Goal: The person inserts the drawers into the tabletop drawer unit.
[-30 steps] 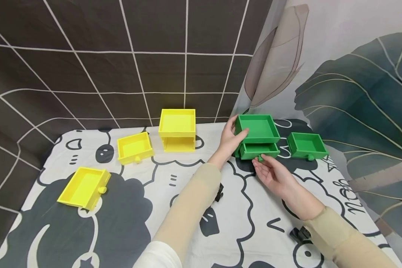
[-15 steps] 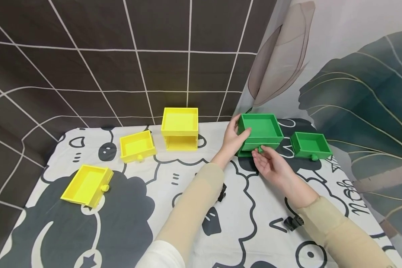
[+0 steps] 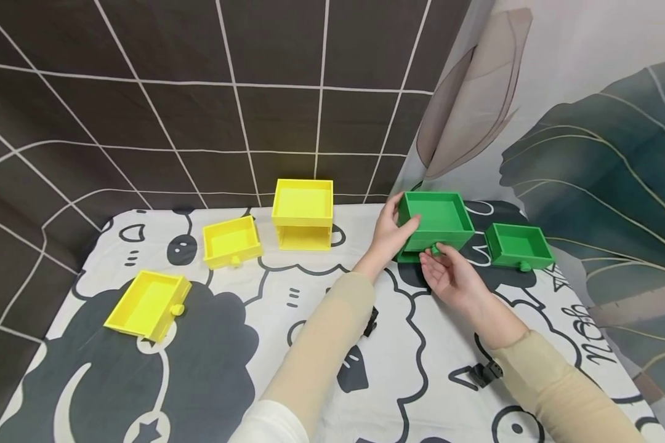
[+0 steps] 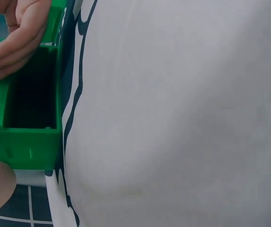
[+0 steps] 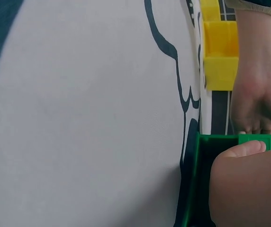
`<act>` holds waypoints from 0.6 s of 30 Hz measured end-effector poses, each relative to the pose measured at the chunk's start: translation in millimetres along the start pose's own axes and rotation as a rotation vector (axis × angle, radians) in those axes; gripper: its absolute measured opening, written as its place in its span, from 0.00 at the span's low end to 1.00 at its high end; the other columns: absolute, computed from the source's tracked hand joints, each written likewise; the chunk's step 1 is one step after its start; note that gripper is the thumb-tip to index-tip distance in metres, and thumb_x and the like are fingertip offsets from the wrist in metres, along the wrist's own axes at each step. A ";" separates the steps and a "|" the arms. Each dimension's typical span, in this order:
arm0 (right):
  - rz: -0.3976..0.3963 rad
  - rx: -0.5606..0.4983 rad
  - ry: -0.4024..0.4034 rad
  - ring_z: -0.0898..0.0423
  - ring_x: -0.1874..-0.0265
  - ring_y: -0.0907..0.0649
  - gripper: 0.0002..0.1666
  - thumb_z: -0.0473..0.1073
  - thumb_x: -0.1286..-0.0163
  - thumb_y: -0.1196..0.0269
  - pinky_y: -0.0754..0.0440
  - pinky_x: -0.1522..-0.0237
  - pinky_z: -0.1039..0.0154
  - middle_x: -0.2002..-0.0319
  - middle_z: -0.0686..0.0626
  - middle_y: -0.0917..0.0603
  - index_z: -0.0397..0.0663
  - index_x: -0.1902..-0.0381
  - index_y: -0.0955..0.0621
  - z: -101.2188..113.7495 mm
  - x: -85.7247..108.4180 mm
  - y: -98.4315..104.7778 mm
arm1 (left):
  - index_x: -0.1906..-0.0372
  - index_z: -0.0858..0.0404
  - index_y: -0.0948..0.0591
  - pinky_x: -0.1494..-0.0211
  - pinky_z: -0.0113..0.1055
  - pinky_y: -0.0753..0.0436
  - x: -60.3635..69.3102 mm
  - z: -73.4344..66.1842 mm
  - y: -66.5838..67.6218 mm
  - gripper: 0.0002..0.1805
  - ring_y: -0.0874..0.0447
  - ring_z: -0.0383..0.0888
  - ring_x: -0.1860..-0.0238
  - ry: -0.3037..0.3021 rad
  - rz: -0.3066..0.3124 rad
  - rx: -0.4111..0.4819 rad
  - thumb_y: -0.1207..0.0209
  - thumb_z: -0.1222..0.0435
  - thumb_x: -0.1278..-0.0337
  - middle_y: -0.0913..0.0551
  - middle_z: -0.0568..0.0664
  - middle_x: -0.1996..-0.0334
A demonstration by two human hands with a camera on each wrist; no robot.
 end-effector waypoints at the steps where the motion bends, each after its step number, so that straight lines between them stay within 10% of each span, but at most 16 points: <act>1: -0.001 0.002 -0.003 0.60 0.64 0.10 0.22 0.48 0.15 0.46 0.11 0.56 0.71 0.67 0.49 0.10 0.42 0.65 0.15 -0.6 0.3 0.2 | 0.17 0.62 0.39 0.15 0.34 0.32 0.0 0.2 -0.1 0.38 0.36 0.50 0.17 0.002 -0.001 0.003 0.39 0.68 0.28 0.36 0.58 0.20; 18: -0.052 -0.046 -0.042 0.62 0.61 0.12 0.20 0.52 0.15 0.46 0.12 0.52 0.73 0.63 0.51 0.11 0.45 0.61 0.17 -17.8 19.7 23.4 | 0.18 0.63 0.38 0.14 0.32 0.35 -0.3 0.0 -0.5 0.38 0.37 0.50 0.17 0.004 -0.013 0.009 0.39 0.68 0.28 0.35 0.58 0.20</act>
Point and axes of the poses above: each hand's wrist, its own x-axis away from the middle knuckle, its own y-axis out of the back of the hand, z = x × y, the point moved 8 cm from there along -x, towards the middle knuckle
